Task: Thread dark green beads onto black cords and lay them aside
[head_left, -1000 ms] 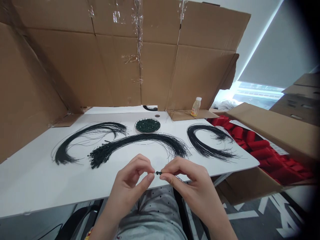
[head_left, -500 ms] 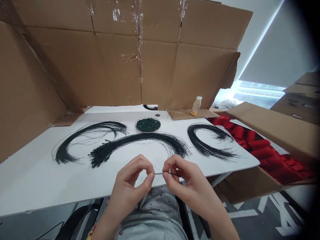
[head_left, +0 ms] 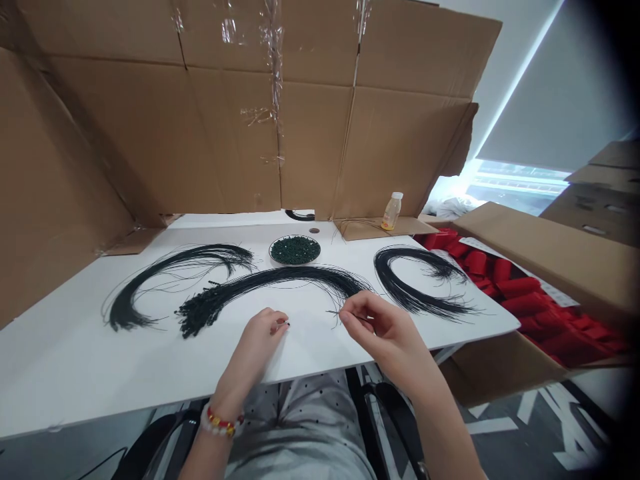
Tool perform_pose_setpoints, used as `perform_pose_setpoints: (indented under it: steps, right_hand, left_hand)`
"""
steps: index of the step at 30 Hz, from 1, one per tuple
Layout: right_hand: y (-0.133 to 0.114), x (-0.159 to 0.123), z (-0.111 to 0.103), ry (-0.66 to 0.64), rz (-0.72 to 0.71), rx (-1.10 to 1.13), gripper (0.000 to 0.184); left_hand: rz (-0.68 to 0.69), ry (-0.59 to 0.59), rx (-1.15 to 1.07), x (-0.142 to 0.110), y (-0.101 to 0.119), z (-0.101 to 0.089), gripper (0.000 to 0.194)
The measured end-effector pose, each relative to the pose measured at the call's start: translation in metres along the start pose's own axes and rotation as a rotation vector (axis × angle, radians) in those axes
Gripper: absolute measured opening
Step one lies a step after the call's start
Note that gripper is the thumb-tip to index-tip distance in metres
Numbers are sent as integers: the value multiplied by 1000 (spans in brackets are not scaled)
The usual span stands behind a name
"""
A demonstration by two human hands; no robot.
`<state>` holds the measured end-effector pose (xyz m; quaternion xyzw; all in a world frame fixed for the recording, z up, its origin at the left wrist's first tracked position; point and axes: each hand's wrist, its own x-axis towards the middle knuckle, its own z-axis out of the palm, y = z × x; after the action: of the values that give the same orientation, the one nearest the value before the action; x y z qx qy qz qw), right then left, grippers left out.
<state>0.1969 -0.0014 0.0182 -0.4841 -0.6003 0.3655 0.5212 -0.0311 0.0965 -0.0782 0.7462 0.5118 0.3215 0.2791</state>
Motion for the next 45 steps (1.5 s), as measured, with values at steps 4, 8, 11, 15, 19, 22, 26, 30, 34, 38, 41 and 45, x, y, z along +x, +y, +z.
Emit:
perform_pose_setpoints:
  steps: [4, 8, 11, 15, 19, 22, 26, 30, 34, 38, 41, 45]
  right_hand:
    - [2, 1, 3, -23, -10, -26, 14]
    - [2, 3, 5, -37, -20, -28, 14]
    - [1, 4, 6, -31, -15, -31, 14]
    - [1, 4, 7, -45, -13, -49, 14]
    - [2, 4, 6, -48, -19, -47, 14]
    - [4, 4, 6, -39, -14, -39, 15]
    - [7, 6, 8, -56, 2, -32, 15]
    - [9, 8, 17, -65, 14, 33, 19]
    - [7, 5, 25, -45, 26, 144, 22]
    - [6, -1, 33, -50, 0, 236, 20]
    - [4, -5, 37, -32, -32, 283, 17]
    - [1, -8, 38, -4, -75, 292, 13]
  left_hand:
    - [18, 26, 58, 2, -5, 9, 18]
    - [24, 67, 88, 4, -9, 10, 25]
    - [48, 74, 88, 5, -12, 9, 23]
    - [72, 59, 52, 5, -12, 9, 20]
    - [67, 60, -19, 5, -10, 10, 18]
    - [42, 70, -108, 5, -5, 10, 14]
    - [-25, 78, -309, 2, 12, 6, 10]
    - [-79, 50, -600, -10, 39, 1, 21]
    - [-77, 28, -844, -26, 62, -4, 38]
    - [-95, -10, -1057, -37, 75, -5, 30]
    - [-101, -27, -1198, -41, 80, -5, 20]
    - [-103, 13, -1193, -43, 85, -6, 20]
